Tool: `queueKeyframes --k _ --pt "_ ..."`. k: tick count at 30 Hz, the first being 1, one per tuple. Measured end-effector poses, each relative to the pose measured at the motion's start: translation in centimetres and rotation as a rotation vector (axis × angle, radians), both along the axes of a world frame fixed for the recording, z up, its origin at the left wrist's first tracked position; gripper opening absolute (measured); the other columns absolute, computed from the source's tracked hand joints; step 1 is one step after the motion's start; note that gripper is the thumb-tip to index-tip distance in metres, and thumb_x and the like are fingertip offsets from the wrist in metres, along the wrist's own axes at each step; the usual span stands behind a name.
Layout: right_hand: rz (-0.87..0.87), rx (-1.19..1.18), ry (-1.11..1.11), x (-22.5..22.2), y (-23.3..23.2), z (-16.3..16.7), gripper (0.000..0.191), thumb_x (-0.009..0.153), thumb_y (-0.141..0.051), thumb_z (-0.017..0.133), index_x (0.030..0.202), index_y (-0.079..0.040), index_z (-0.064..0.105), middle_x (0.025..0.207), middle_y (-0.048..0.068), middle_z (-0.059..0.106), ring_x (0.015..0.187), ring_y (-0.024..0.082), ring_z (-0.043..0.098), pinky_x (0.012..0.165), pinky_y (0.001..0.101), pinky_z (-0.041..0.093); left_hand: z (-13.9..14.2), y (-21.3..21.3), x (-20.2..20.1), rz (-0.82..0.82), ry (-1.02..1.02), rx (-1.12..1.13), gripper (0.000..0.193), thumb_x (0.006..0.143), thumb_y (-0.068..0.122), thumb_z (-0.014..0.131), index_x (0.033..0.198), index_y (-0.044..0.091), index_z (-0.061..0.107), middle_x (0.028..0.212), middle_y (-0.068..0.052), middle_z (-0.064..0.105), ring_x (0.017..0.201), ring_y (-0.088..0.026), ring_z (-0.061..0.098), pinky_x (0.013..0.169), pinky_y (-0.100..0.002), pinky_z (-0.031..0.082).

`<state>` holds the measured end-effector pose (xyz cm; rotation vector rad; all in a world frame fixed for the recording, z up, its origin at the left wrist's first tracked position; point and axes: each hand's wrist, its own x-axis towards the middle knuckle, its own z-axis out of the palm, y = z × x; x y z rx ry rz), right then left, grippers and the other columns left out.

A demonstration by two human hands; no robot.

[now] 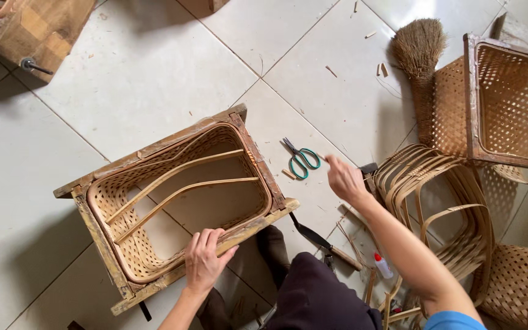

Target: The person sits on the floor assembling a woven bamboo basket. They fit a flexible woven bamboo panel inside a wooden-framed basket, press the panel edges against the rim, bend thin bamboo strips around the rim to secure the panel, and cut and trim strips with scissors while working the rim section by section.

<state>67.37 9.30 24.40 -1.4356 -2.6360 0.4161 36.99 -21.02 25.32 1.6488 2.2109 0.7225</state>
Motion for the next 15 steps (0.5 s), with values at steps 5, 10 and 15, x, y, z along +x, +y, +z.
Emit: queueKeyframes --k 5,10,15 --pt "-0.102 -0.458 0.246 -12.6 0.0 9.4 0.033 0.102 -0.02 0.045 0.134 -0.013 0.052 0.066 0.017 0.064 0.053 0.031 0.058 0.053 0.0492 0.043 0.8 -1.3 1.5 -0.034 -0.05 -0.015 0.052 0.067 0.036 0.089 0.105 0.008 0.065 0.097 -0.006 0.062 0.09 -0.028 0.059 0.081 -0.043 0.05" --pt "0.188 -0.539 0.493 -21.8 -2.9 9.3 0.025 0.103 -0.02 0.045 0.111 -0.007 0.065 0.073 0.011 0.065 0.066 0.02 0.063 0.064 0.0365 0.053 0.9 -0.6 1.7 -0.08 -0.1 0.018 0.052 0.066 0.03 0.088 0.107 0.007 0.065 0.099 -0.008 0.063 0.094 -0.029 0.06 0.078 -0.043 0.05" --pt "0.017 -0.521 0.67 -25.4 -4.8 5.0 0.03 0.109 -0.029 0.041 0.108 -0.005 0.059 0.076 0.009 0.06 0.067 0.019 0.056 0.061 0.0368 0.047 0.5 -0.6 1.4 -0.082 -0.065 0.053 0.051 0.067 0.033 0.087 0.104 0.005 0.065 0.098 -0.009 0.063 0.092 -0.028 0.06 0.079 -0.042 0.052"
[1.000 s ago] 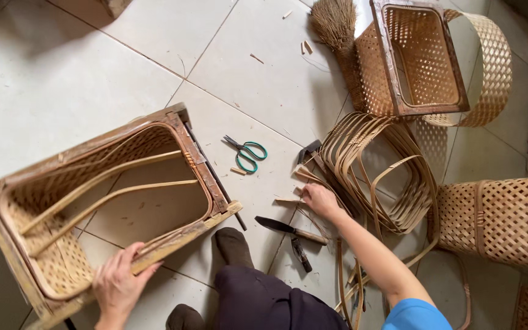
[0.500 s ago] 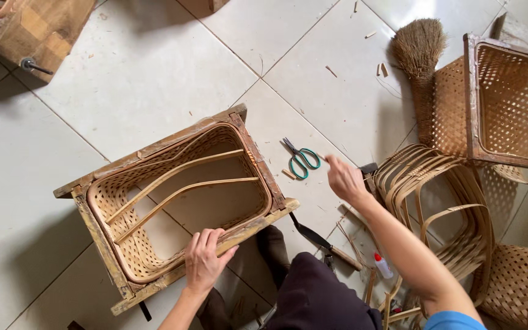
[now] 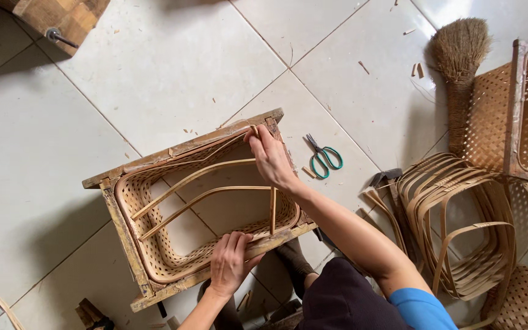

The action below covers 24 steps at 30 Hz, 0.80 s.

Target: The person sits on the floor assembling a woven bamboo basket. They fit a flexible woven bamboo panel inside a wooden-framed basket, press the panel edges against the rim, bend thin bamboo strips around the rim to secure the panel, and cut and trim strips with scissors while working the rim section by section.

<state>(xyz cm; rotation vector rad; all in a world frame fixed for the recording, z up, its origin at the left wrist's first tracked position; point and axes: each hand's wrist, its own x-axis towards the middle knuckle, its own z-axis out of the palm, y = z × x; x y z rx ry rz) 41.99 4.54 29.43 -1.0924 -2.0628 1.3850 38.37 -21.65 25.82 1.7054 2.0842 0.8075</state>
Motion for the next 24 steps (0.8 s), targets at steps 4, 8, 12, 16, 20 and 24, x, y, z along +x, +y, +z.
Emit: queueKeyframes --k 4,8,12,16,20,24 --pt "-0.071 -0.019 -0.023 -0.7 -0.2 -2.2 0.037 0.111 -0.037 0.037 0.107 -0.005 0.057 0.071 0.007 0.054 0.062 0.018 0.05 0.056 0.0372 0.043 -0.6 -0.3 0.1 -0.029 0.076 0.052 0.048 0.072 0.037 0.083 0.105 0.005 0.067 0.093 -0.007 0.063 0.089 -0.026 0.06 0.078 -0.04 0.053" --pt "-0.113 -0.088 -0.042 -1.1 -0.4 -3.4 0.036 0.11 -0.035 0.039 0.109 -0.004 0.055 0.071 0.009 0.057 0.062 0.017 0.052 0.057 0.0379 0.045 -1.1 -0.4 0.2 -0.055 0.107 0.047 0.047 0.079 0.042 0.079 0.106 0.006 0.069 0.087 -0.006 0.063 0.084 -0.024 0.061 0.074 -0.039 0.053" --pt "-0.113 -0.074 -0.04 -1.4 -0.7 -3.9 0.034 0.111 -0.034 0.04 0.11 -0.002 0.053 0.071 0.01 0.058 0.062 0.019 0.054 0.059 0.0394 0.046 -1.5 -0.6 0.2 -0.064 0.126 0.103 0.045 0.082 0.043 0.075 0.108 0.007 0.069 0.087 -0.005 0.063 0.084 -0.023 0.062 0.077 -0.038 0.054" --pt "-0.099 -0.064 -0.031 -1.6 -0.8 -4.0 0.033 0.111 -0.033 0.041 0.112 -0.003 0.054 0.071 0.011 0.058 0.063 0.019 0.055 0.061 0.0399 0.047 -1.8 -0.7 0.2 -0.072 0.134 0.118 0.045 0.082 0.043 0.075 0.108 0.006 0.069 0.088 -0.005 0.063 0.084 -0.022 0.061 0.077 -0.038 0.054" --pt "-0.106 -0.121 -0.034 -1.9 -0.8 -4.5 0.033 0.111 -0.034 0.04 0.112 -0.003 0.053 0.071 0.011 0.058 0.062 0.019 0.054 0.058 0.0391 0.046 -2.0 -0.6 0.2 -0.081 0.162 0.106 0.044 0.084 0.043 0.075 0.107 0.006 0.068 0.087 -0.005 0.061 0.084 -0.022 0.061 0.076 -0.038 0.054" --pt "-0.069 -0.106 -0.108 -2.3 -0.6 -5.6 0.032 0.111 -0.031 0.04 0.112 -0.002 0.051 0.07 0.016 0.058 0.06 0.023 0.052 0.056 0.042 0.043 -2.2 -0.6 0.2 -0.087 0.18 0.088 0.045 0.084 0.044 0.074 0.107 0.007 0.068 0.086 -0.005 0.061 0.083 -0.023 0.061 0.075 -0.038 0.053"
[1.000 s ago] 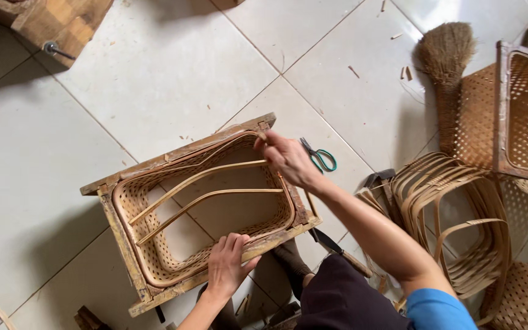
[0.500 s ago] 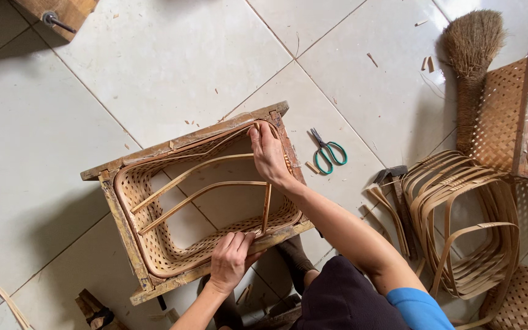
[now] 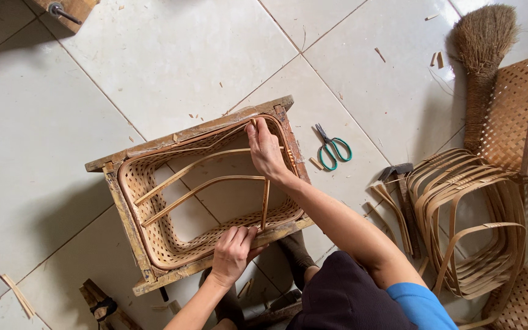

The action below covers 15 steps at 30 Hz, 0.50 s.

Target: The person sits on the floor assembling a woven bamboo basket. They fit a flexible woven bamboo panel inside a wooden-framed basket, press the panel edges against the rim, bend thin bamboo strips around the rim to secure the panel, and cut and trim strips with scissors while working the rim section by section.

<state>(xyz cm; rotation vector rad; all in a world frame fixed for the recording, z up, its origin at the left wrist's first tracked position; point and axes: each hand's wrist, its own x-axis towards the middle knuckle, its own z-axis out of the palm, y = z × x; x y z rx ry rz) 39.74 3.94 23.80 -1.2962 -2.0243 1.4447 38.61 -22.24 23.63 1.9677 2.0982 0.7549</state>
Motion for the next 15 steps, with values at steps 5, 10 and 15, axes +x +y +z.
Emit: queueKeyframes --k 5,10,15 --pt "0.145 0.107 -0.043 -0.1 0.6 -1.6 0.026 0.109 -0.024 0.044 0.11 0.001 0.049 0.076 0.025 0.067 0.064 0.04 0.065 0.056 0.052 0.046 0.6 0.7 -0.6 -0.051 -0.069 -0.075 0.048 0.078 0.05 0.076 0.095 0.005 0.069 0.086 -0.009 0.064 0.082 -0.026 0.063 0.069 -0.04 0.055" --pt "0.189 0.174 -0.101 -0.5 0.9 -2.1 0.025 0.108 -0.02 0.044 0.105 0.005 0.046 0.075 0.032 0.066 0.067 0.049 0.067 0.057 0.0564 0.05 0.9 8.3 -7.3 0.03 0.164 0.063 0.047 0.092 0.049 0.073 0.096 0.002 0.069 0.106 -0.015 0.068 0.096 -0.03 0.065 0.081 -0.042 0.058" --pt "0.221 0.231 -0.183 -1.0 0.7 -2.2 0.022 0.106 -0.017 0.044 0.104 0.005 0.046 0.073 0.034 0.066 0.069 0.053 0.067 0.06 0.0595 0.053 0.0 15.4 -14.3 0.233 0.22 0.1 0.049 0.069 0.022 0.088 0.113 0.009 0.068 0.121 -0.009 0.064 0.118 -0.03 0.062 0.107 -0.052 0.046"
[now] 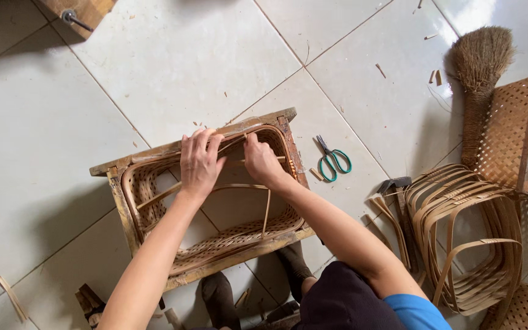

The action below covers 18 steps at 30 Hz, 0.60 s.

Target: The person sits on the floor assembling a woven bamboo basket. They fit a flexible woven bamboo panel inside a wooden-framed basket, press the panel edges against the rim, bend thin bamboo strips around the rim to secure the panel, and cut and trim strips with scissors while working the rim section by section.

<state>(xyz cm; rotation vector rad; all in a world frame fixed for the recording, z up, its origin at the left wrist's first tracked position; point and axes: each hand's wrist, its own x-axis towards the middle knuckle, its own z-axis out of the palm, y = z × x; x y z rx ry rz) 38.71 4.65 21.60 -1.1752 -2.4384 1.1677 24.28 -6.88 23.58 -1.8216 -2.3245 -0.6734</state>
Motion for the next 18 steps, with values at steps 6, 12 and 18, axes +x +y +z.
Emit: queueKeyframes --k 6,12,18 --pt "0.036 0.073 -0.095 -0.1 -0.2 -0.2 0.02 0.105 -0.015 0.046 0.103 0.005 0.046 0.073 0.034 0.066 0.071 0.054 0.067 0.061 0.0606 0.055 -1.1 0.2 -1.4 -0.004 -0.129 -0.054 0.033 0.081 0.02 0.085 0.111 0.014 0.072 0.132 -0.002 0.066 0.129 -0.027 0.06 0.114 -0.056 0.043" --pt "0.057 0.068 -0.158 0.3 0.2 -0.2 0.017 0.104 -0.012 0.045 0.102 0.004 0.045 0.073 0.035 0.066 0.07 0.053 0.068 0.061 0.0593 0.056 -1.8 0.3 -1.8 -0.021 -0.162 -0.027 0.026 0.082 0.021 0.083 0.106 0.014 0.076 0.131 -0.002 0.07 0.127 -0.028 0.062 0.112 -0.056 0.043" --pt "0.095 0.1 -0.196 0.1 0.1 -0.4 0.009 0.098 -0.003 0.045 0.1 0.005 0.046 0.074 0.034 0.066 0.073 0.053 0.069 0.064 0.0584 0.057 -0.9 0.7 -1.5 0.052 -0.246 -0.059 0.022 0.079 0.019 0.086 0.096 0.011 0.074 0.126 0.001 0.073 0.123 -0.024 0.066 0.113 -0.053 0.046"
